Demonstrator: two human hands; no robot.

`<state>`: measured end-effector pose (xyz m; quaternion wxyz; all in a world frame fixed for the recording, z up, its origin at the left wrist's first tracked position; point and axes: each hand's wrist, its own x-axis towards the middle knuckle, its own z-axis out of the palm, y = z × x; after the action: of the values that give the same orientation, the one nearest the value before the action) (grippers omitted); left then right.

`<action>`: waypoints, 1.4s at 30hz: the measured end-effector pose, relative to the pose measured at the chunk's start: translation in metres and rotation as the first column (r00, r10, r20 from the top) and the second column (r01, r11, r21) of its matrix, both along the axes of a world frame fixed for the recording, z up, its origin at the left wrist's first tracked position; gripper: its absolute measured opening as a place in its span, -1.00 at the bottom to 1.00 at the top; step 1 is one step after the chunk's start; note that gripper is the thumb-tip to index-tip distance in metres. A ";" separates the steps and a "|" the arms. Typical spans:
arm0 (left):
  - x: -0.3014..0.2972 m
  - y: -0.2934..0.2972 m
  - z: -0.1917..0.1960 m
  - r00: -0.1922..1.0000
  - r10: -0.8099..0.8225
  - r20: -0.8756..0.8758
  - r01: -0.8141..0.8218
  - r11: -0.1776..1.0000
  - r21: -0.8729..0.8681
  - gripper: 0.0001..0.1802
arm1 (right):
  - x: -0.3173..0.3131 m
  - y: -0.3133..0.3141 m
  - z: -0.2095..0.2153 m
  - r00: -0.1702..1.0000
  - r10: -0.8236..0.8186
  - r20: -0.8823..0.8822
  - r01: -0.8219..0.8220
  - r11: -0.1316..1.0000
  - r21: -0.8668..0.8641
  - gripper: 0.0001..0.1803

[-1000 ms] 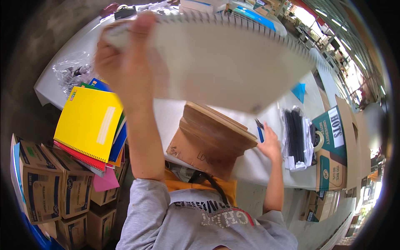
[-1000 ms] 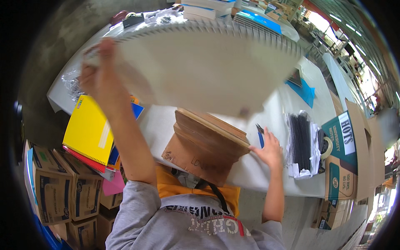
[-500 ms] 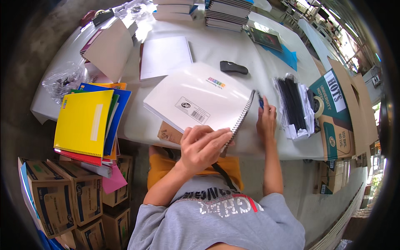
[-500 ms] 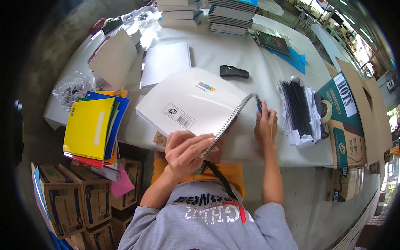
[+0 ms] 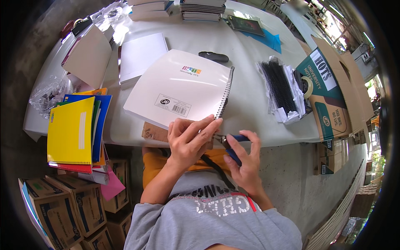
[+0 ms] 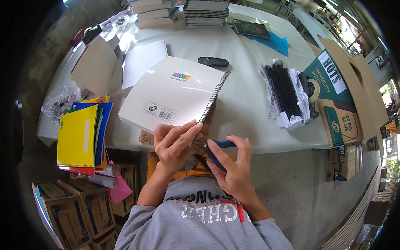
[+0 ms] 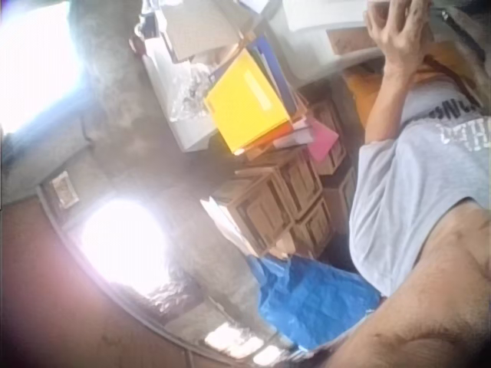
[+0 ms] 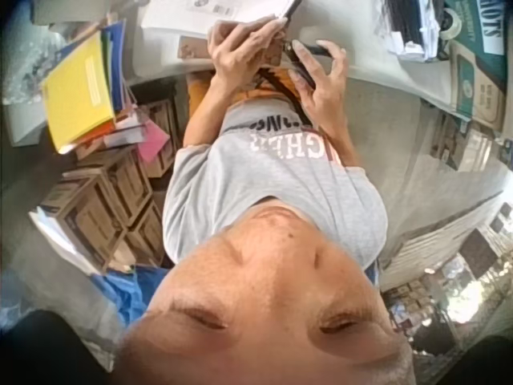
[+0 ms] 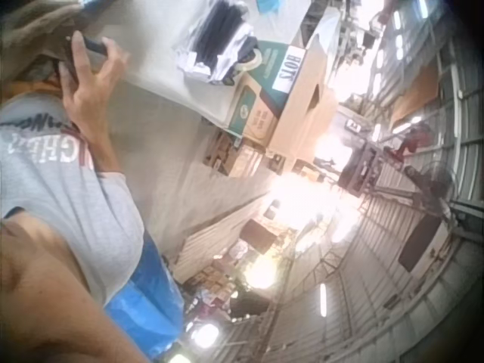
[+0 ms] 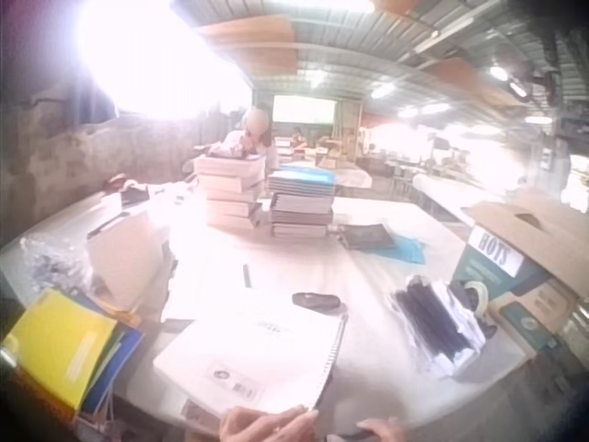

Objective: The person binds notebooks by threading a plastic coil through the pre-punched holes of different colored notebook covers and paper stacks, using a hand-tool to crimp the ends of the coil.

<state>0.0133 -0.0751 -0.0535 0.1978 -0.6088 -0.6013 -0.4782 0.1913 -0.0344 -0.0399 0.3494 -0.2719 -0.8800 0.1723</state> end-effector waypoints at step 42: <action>-0.145 -0.194 -0.005 0.247 0.661 0.709 -0.878 0.462 -0.125 -0.67 | -0.172 0.176 0.056 0.929 0.366 0.064 -0.334 0.898 -0.288 -0.40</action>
<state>-0.1318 -0.2687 -0.0585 0.2655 0.0290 -0.7675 -0.5828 0.0194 0.1417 0.0158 0.2202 -0.1642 -0.9011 0.3356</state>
